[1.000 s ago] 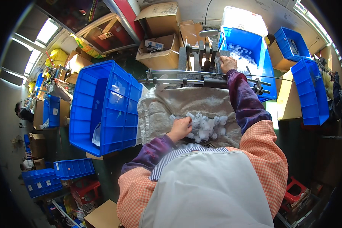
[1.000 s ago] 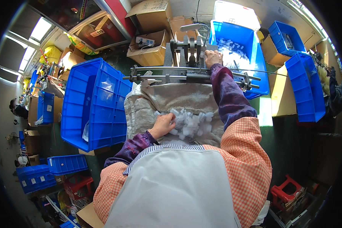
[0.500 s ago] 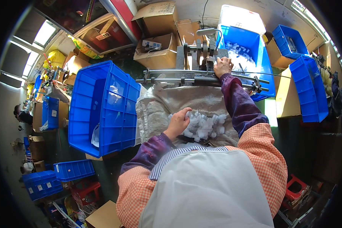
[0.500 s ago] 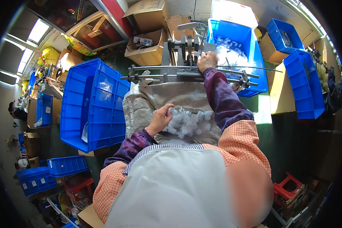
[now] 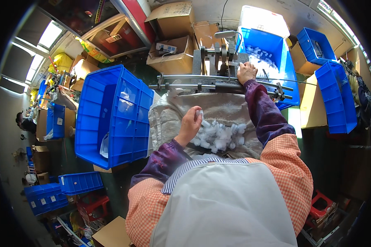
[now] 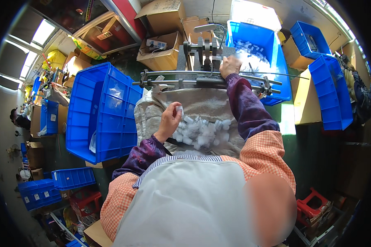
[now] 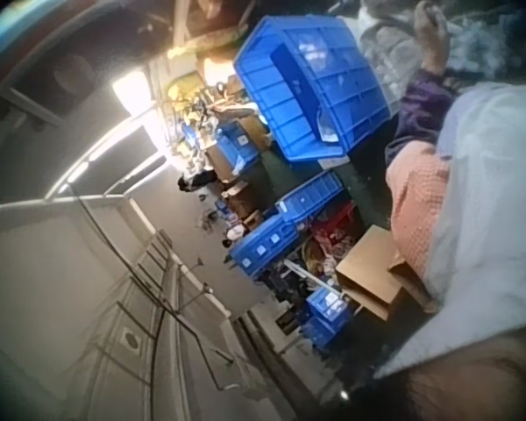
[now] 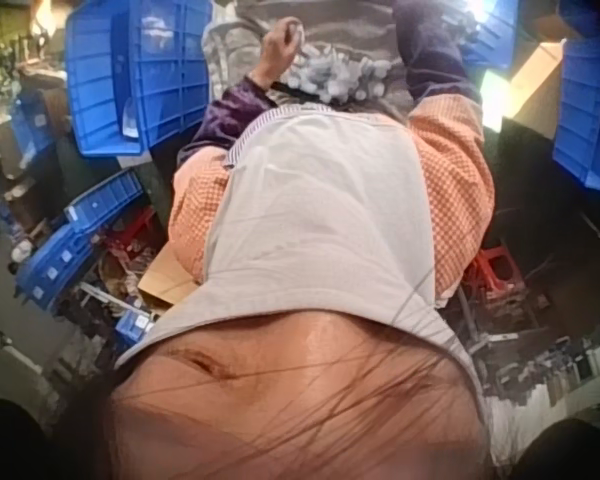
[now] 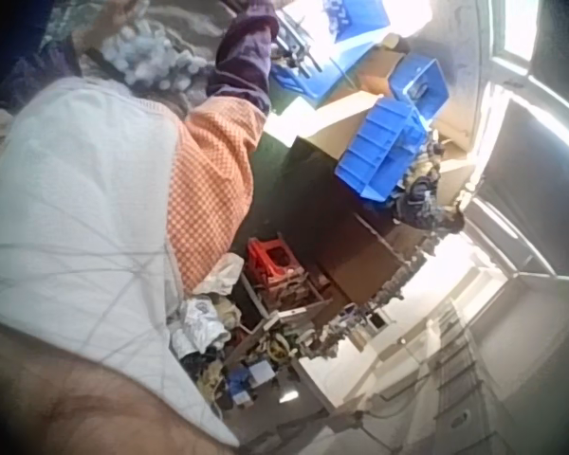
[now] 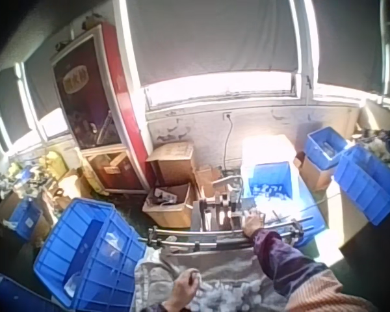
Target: The person sits in a workshop and processes white cotton-like material. They pick up small clumps of the material, place them into a mechanical device, and then remove the processed material, dropping it into a blue crate. The person also adjusts their camera headstrap briefly.
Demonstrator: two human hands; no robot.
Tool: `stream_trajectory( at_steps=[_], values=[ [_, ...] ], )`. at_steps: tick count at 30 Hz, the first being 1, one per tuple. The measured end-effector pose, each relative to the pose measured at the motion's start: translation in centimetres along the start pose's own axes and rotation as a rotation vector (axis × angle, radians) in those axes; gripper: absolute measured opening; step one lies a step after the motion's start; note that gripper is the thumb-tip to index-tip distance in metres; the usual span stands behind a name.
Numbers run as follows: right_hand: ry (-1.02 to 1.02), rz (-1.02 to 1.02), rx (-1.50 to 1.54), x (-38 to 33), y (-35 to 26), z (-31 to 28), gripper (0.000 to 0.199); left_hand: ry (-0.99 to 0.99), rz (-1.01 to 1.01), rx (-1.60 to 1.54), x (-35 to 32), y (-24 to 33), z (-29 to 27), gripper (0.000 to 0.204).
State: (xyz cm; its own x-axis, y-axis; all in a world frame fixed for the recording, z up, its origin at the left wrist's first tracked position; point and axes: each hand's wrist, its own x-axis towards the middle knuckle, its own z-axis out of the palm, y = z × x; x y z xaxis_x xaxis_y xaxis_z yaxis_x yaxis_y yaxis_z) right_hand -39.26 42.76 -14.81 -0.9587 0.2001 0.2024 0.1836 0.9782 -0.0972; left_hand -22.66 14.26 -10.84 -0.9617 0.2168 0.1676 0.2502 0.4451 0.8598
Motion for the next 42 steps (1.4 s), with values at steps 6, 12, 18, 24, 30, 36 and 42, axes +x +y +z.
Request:
stream_trajectory(
  at_steps=[6,12,18,24,30,36,42],
  values=[
    [-0.159,0.033,0.004,2.6,4.2,0.8,0.028,0.008,0.015,-0.083,0.8,0.2,0.5,0.019],
    [0.0,0.144,-0.162,2.8,5.4,-4.3,0.027,-0.05,-0.057,-0.235,0.8,1.1,0.9,0.016],
    [-0.086,-0.264,0.486,-4.5,3.7,-7.6,0.03,-0.093,-0.122,-0.471,2.1,2.4,2.8,0.017],
    [-0.698,-0.605,0.946,-9.8,-1.7,-9.2,0.031,-0.06,-0.114,-0.494,3.5,4.3,2.8,0.025],
    [0.113,-0.167,0.332,-0.7,2.3,-1.2,0.015,-0.659,0.011,0.585,-0.6,-1.9,1.0,0.041],
    [0.115,-0.17,0.086,1.5,1.4,0.5,0.015,-0.664,0.009,0.555,-3.8,-4.9,1.9,0.031],
    [0.073,-0.183,0.169,2.0,1.8,0.8,0.018,-0.679,-0.027,0.464,-3.2,-4.5,1.6,0.025]
  ],
)
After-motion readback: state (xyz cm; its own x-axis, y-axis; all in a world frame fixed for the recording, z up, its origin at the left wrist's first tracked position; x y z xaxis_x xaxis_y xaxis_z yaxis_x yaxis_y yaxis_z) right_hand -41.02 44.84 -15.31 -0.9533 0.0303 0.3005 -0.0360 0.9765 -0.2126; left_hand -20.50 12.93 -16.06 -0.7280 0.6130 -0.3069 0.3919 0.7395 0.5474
